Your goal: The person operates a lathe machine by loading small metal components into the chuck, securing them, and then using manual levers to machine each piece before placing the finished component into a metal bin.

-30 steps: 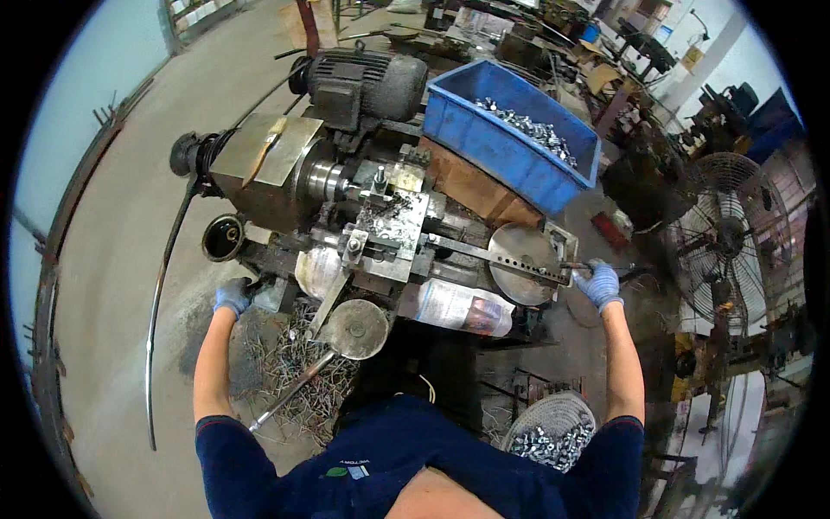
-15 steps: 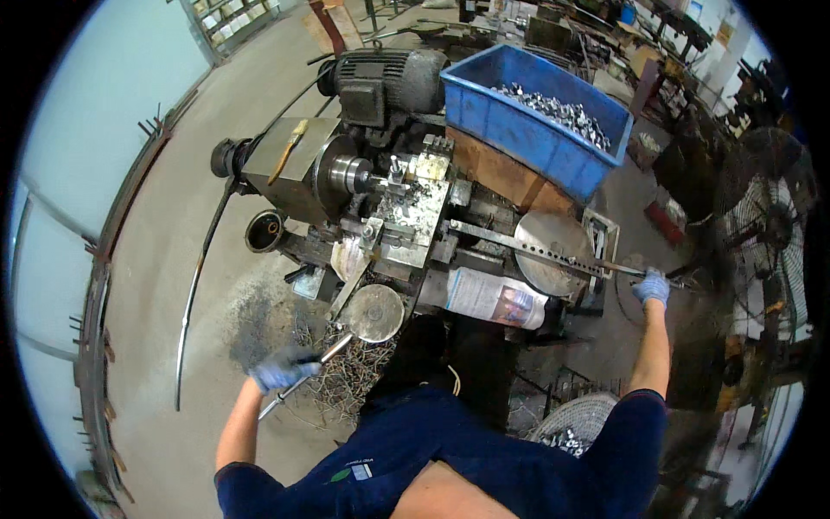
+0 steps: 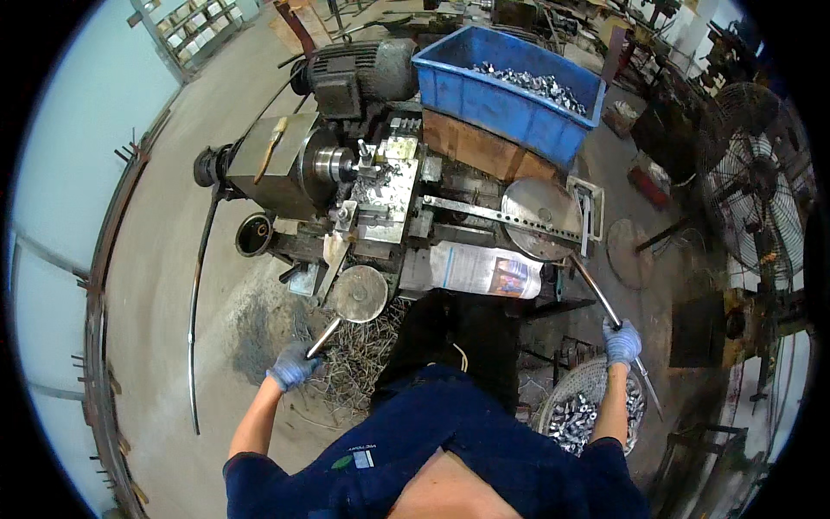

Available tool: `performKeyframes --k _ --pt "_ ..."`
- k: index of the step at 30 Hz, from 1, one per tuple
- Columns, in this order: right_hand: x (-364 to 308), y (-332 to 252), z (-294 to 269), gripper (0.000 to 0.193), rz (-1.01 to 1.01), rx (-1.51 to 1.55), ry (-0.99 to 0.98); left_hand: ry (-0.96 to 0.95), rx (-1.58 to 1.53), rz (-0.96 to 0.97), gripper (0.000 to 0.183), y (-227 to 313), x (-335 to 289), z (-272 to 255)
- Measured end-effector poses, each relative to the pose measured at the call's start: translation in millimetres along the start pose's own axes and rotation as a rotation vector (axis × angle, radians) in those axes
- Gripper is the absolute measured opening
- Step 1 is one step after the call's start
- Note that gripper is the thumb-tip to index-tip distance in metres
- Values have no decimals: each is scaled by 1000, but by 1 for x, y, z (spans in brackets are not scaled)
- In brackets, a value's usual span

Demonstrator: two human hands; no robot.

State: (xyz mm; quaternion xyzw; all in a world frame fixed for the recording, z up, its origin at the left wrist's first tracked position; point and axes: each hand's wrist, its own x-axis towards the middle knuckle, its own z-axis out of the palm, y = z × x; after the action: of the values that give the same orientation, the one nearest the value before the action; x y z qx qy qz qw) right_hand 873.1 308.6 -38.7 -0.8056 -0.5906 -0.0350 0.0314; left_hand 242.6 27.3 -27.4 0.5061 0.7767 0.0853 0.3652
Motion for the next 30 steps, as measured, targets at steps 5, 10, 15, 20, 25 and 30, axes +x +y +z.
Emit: performKeyframes --k 5,10,15,20,25,30 --pt "-13 -7 -3 49 51 56 -61 -3 68 0 32 23 -3 -12" --pt "-12 -7 5 60 78 -29 -69 38 23 52 34 28 -4 -11" --pt "3 -35 6 65 1 -203 65 -15 3 -10 33 7 -1 -3" --pt "100 -37 -2 55 -108 -288 109 -16 76 -103 27 16 -2 -6" --pt "202 -105 -5 52 -56 -271 122 43 50 69 28 17 6 -3" --pt "194 -134 19 70 -231 -275 57 -202 -301 156 45 1 17 -26"
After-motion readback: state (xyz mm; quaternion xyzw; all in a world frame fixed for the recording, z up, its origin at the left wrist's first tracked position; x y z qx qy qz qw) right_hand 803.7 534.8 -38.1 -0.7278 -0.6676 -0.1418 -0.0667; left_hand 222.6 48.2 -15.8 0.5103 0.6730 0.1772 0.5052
